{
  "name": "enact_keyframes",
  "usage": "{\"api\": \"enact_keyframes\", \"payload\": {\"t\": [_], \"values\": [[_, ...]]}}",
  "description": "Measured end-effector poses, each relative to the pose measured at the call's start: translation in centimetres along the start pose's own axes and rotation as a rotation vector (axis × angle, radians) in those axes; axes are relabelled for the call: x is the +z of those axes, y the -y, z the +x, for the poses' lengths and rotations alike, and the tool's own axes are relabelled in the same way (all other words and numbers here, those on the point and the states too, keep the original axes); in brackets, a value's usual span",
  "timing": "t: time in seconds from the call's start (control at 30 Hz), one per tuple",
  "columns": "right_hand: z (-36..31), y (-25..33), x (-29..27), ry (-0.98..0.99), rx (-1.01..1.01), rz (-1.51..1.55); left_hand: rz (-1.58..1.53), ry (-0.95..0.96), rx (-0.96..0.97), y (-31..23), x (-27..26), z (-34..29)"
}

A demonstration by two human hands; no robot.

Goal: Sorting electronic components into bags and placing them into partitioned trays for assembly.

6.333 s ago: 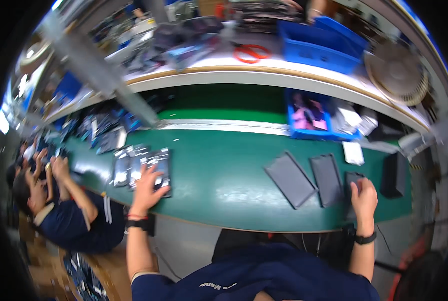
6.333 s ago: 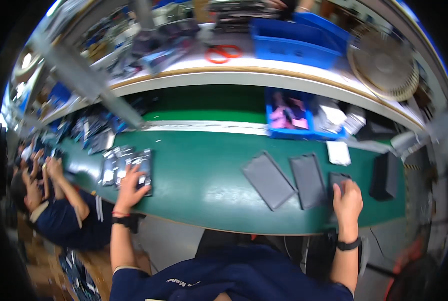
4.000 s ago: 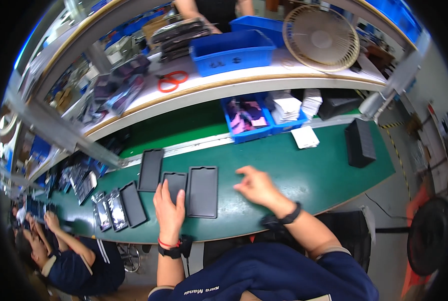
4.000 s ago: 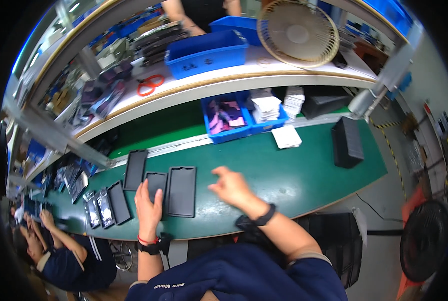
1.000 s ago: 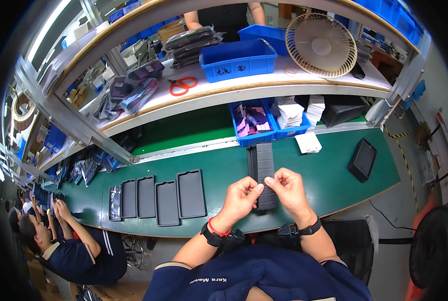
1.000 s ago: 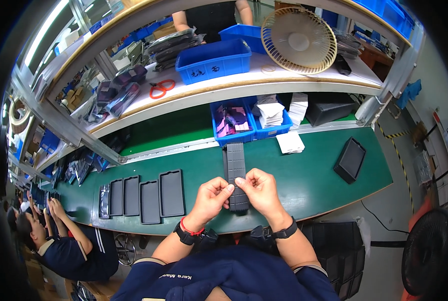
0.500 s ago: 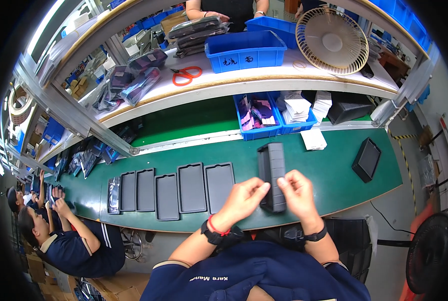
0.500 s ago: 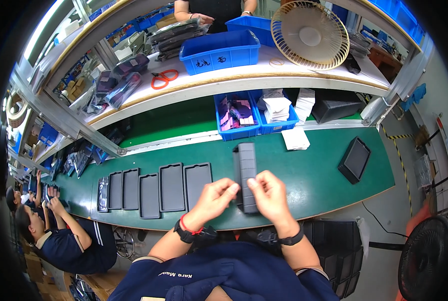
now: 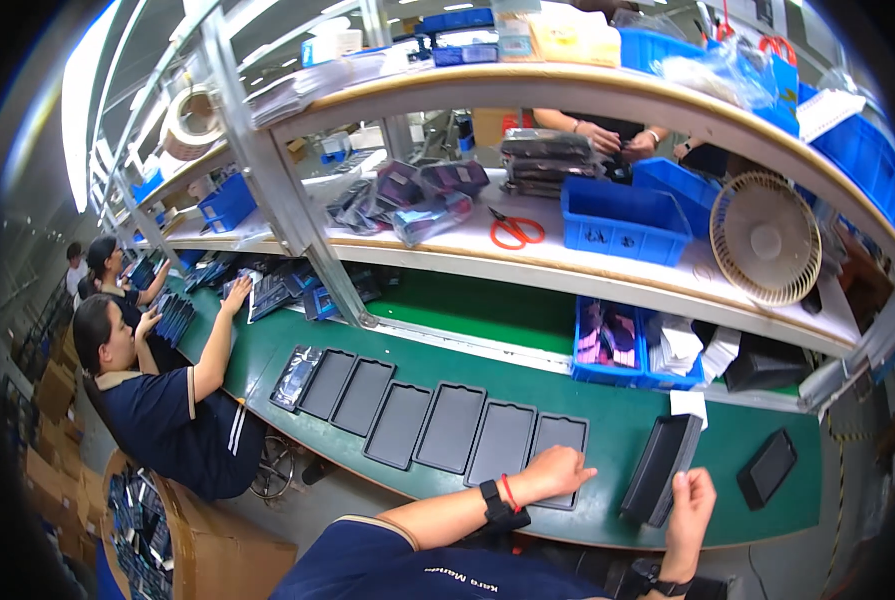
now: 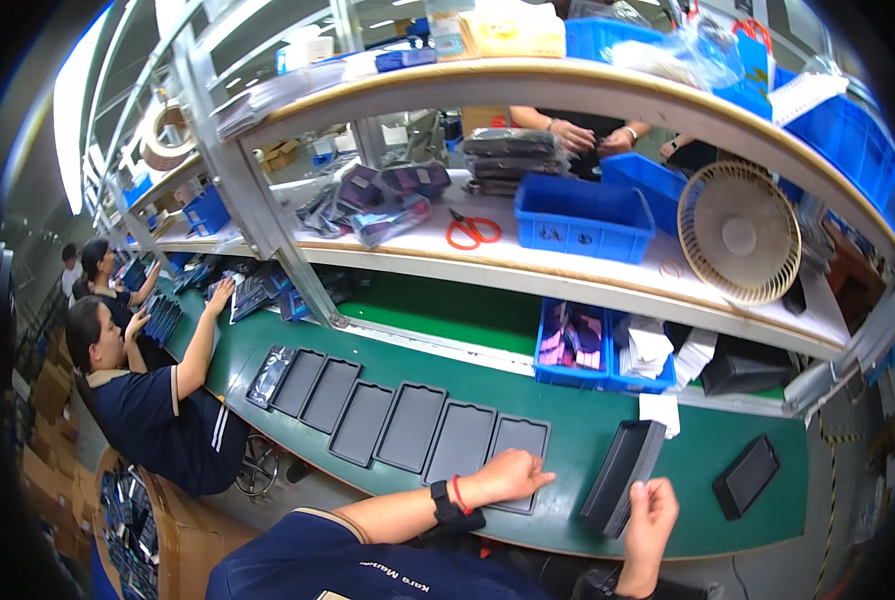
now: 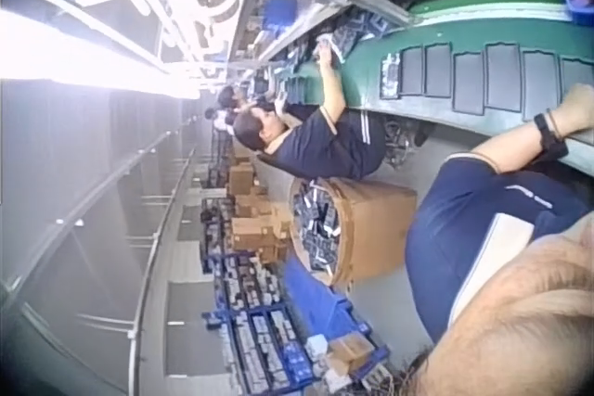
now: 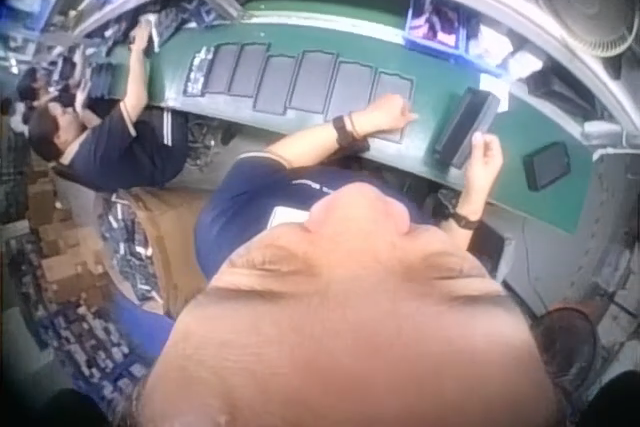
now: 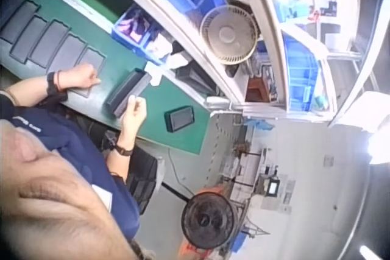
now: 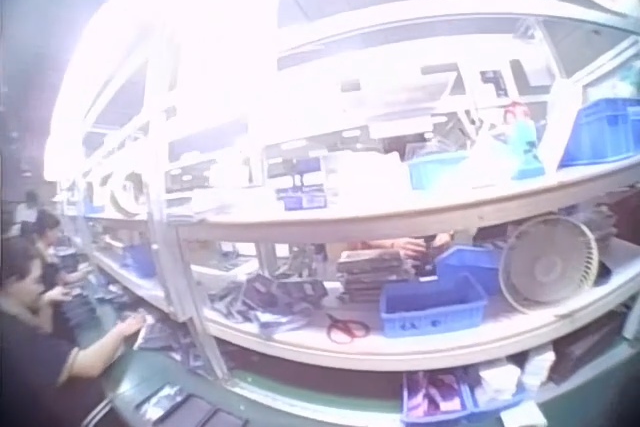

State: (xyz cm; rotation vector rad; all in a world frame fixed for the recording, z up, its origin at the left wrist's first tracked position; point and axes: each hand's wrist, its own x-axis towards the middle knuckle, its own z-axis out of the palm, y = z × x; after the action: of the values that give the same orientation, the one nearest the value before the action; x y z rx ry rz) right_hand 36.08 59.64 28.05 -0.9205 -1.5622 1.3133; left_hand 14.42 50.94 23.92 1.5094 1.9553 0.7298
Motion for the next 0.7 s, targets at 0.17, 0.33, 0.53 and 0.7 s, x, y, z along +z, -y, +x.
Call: {"api": "enact_keyframes", "payload": {"t": [0.17,0.33,0.53,0.7], "values": [[-1.1,-0.9,3.9,0.113,-0.151,-0.126,-0.629,0.030,0.243,-4.4,-0.2,-0.4],[0.2,-3.5,1.3,0.014,-0.116,-0.035,-0.754,-0.019,0.373,-6.2,0.9,0.8],[-1.0,0.6,-6.1,-0.247,0.023,0.063,-0.666,0.243,0.006,-7.4,4.0,2.7],[-2.4,2.0,-5.1,-0.119,-0.002,-0.244,-0.141,0.169,0.086,-4.2,7.4,4.2]]}}
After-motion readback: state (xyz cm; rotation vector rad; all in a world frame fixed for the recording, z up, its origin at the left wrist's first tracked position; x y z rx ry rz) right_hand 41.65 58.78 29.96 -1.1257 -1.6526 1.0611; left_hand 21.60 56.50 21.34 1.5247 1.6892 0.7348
